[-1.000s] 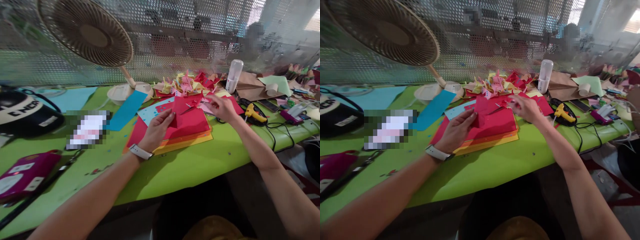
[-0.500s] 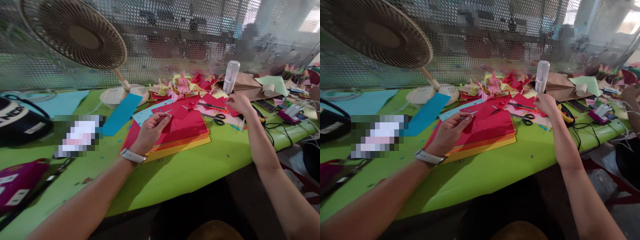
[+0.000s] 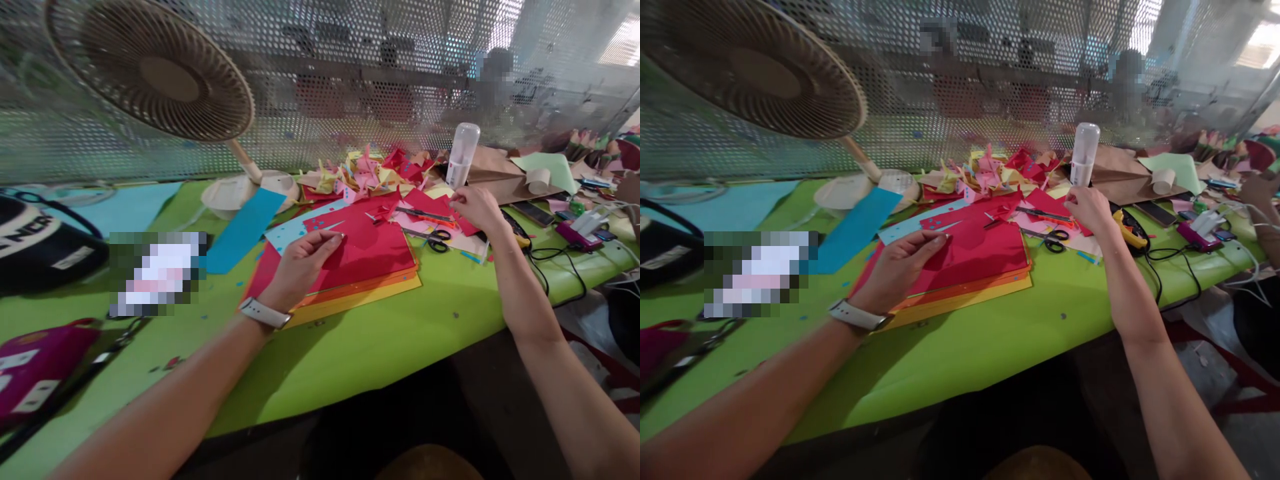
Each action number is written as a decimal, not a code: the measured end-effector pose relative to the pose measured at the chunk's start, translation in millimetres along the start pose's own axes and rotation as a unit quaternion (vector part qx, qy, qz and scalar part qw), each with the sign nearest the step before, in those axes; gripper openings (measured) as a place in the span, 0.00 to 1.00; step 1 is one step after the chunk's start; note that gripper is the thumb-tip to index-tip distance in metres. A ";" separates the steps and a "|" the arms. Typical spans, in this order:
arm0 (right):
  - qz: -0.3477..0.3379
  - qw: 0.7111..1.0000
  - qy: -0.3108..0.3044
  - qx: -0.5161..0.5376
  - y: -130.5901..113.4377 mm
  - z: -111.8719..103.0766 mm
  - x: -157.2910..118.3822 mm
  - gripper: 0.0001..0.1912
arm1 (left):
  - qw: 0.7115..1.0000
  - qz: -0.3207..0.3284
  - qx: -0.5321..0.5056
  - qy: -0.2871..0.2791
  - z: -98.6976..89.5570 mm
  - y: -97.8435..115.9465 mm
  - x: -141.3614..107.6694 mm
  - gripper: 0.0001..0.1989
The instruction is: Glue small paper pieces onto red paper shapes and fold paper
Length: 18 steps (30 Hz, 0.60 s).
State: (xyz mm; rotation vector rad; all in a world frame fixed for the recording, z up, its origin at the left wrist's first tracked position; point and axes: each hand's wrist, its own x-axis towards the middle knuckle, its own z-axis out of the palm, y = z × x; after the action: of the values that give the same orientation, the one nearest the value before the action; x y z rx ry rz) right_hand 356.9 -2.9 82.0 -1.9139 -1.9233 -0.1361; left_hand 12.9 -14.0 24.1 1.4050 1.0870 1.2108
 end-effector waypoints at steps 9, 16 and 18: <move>0.005 1.000 0.008 -0.018 -7.3 9.3 0.1 0.11 | 0.989 0.033 0.098 -0.109 -0.5 -5.9 11.0 0.19; -0.001 0.998 -0.048 -0.030 -10.4 11.9 0.1 0.11 | 0.964 -0.004 0.212 -0.158 -11.2 -2.5 -2.2 0.21; -0.022 0.995 -0.097 -0.031 -13.3 11.7 -0.9 0.10 | 0.960 -0.002 0.229 -0.160 -16.5 -2.2 -4.9 0.23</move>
State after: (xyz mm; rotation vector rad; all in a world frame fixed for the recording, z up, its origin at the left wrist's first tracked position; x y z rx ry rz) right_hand 341.3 -0.2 74.0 -1.9907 -2.1109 -0.0237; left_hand -4.2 -16.8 22.1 1.8723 1.1782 0.7108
